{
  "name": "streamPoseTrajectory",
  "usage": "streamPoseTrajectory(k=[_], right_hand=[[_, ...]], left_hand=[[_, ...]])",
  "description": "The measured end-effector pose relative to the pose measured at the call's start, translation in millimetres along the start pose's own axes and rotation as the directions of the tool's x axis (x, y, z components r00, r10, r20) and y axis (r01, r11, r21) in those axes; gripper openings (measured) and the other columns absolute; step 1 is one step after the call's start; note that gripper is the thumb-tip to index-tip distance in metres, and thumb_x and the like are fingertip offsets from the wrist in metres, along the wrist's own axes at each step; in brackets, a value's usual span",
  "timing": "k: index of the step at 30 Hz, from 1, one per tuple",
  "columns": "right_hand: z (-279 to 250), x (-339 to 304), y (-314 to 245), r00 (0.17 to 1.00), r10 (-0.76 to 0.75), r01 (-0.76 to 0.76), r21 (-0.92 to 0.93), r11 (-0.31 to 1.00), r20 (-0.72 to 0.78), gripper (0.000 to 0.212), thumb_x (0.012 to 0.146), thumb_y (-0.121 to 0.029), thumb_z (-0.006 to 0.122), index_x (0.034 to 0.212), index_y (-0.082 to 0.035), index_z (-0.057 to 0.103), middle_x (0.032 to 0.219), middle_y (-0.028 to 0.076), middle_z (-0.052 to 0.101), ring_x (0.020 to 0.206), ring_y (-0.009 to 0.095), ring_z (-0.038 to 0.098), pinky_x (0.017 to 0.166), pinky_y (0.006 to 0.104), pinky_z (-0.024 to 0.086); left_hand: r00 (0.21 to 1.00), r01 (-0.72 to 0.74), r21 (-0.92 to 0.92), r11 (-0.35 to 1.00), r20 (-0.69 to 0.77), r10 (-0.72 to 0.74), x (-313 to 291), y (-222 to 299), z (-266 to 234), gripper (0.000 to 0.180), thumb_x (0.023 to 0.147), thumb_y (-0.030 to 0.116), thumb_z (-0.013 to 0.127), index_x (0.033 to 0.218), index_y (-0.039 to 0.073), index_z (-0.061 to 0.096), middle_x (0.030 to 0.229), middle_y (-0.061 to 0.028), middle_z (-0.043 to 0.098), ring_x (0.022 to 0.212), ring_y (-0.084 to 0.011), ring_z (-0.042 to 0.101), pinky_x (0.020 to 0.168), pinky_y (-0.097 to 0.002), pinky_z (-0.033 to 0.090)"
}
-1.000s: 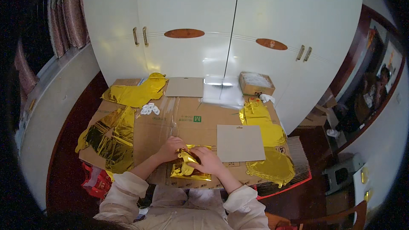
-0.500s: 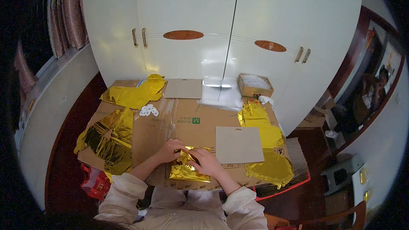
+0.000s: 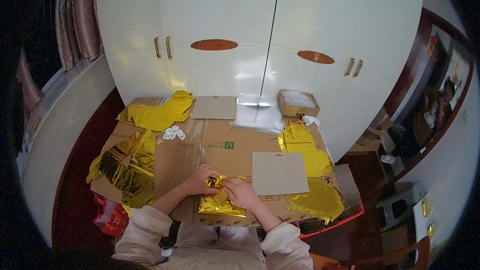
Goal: Folding gold-colored foil decorations and placing them into cardboard boxes for packaging.
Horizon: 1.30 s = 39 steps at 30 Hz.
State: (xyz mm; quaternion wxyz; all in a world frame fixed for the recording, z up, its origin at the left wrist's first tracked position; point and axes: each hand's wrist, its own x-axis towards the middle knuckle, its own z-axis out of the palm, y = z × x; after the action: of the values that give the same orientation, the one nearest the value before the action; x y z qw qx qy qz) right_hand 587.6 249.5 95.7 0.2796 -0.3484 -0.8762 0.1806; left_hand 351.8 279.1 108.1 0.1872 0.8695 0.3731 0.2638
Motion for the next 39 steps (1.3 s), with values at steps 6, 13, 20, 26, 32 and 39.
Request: streamPoseTrajectory(k=[6, 13, 20, 26, 32, 39], right_hand=[[2, -1, 1, 0.997, 0.080, -0.080, 0.049, 0.996, -0.009, 0.029, 0.096, -0.016, 0.056, 0.120, 0.000, 0.060, 0.118, 0.018, 0.062, 0.115, 0.036, 0.056, 0.101, 0.0422, 0.044], [2, 0, 0, 0.999, 0.032, -0.030, 0.046, 0.998, -0.035, 0.028, 0.096, -0.016, 0.056, 0.118, 0.001, 0.061, 0.117, 0.018, 0.063, 0.114, 0.036, 0.057, 0.100, 0.0423, 0.045], [0, 1, -3, 0.998, 0.050, -0.049, 0.031, 0.998, -0.032, 0.029, 0.095, -0.017, 0.056, 0.117, 0.002, 0.062, 0.117, 0.018, 0.063, 0.115, 0.035, 0.057, 0.100, 0.0410, 0.045], [-7, 4, -12, 1.000, 0.010, -0.010, -0.047, 0.999, 0.004, 0.037, 0.090, -0.022, 0.063, 0.119, 0.001, 0.062, 0.119, 0.018, 0.062, 0.116, 0.035, 0.057, 0.101, 0.0402, 0.045], [-5, 7, -16, 0.999, 0.037, -0.035, -0.132, 0.991, 0.013, 0.033, 0.088, -0.020, 0.063, 0.113, 0.001, 0.064, 0.117, 0.016, 0.063, 0.114, 0.034, 0.058, 0.099, 0.0399, 0.047], [-9, 17, -25, 0.981, 0.181, -0.188, -0.120, 0.975, -0.073, 0.022, 0.090, -0.021, 0.062, 0.099, -0.001, 0.064, 0.107, 0.017, 0.065, 0.101, 0.035, 0.063, 0.085, 0.0429, 0.052]], left_hand=[[0.961, 0.099, 0.180, 0.979, -0.272, -0.047, -5, 15, 6, 0.057, 0.066, 0.040, 0.083, 0.108, 0.008, 0.059, 0.111, -0.0111, 0.057, 0.115, -0.0312, 0.051, 0.097, -0.0448, 0.038], [0.994, -0.091, 0.354, 0.931, 0.088, 0.064, -59, 82, -9, 0.042, 0.077, 0.035, 0.076, 0.101, 0.004, 0.062, 0.103, -0.0130, 0.063, 0.101, -0.0322, 0.060, 0.088, -0.0452, 0.047], [0.997, -0.066, 0.483, 0.873, 0.058, 0.044, -88, 96, 8, 0.072, 0.089, 0.058, 0.055, 0.125, -0.004, 0.055, 0.130, -0.0264, 0.054, 0.126, -0.0384, 0.050, 0.109, -0.0500, 0.035], [0.993, -0.036, 0.509, 0.860, 0.118, -0.028, -95, 92, 15, 0.085, 0.089, 0.066, 0.048, 0.137, -0.004, 0.045, 0.140, -0.0308, 0.044, 0.135, -0.0421, 0.039, 0.113, -0.0542, 0.027], [0.993, -0.034, 0.518, 0.855, 0.115, -0.030, -97, 92, 17, 0.086, 0.088, 0.067, 0.049, 0.137, -0.004, 0.044, 0.140, -0.0300, 0.044, 0.135, -0.0415, 0.039, 0.113, -0.0547, 0.028], [0.993, -0.042, 0.515, 0.856, 0.115, -0.021, -98, 92, 16, 0.086, 0.086, 0.067, 0.051, 0.135, -0.004, 0.046, 0.141, -0.0295, 0.043, 0.135, -0.0416, 0.039, 0.111, -0.0563, 0.030]])
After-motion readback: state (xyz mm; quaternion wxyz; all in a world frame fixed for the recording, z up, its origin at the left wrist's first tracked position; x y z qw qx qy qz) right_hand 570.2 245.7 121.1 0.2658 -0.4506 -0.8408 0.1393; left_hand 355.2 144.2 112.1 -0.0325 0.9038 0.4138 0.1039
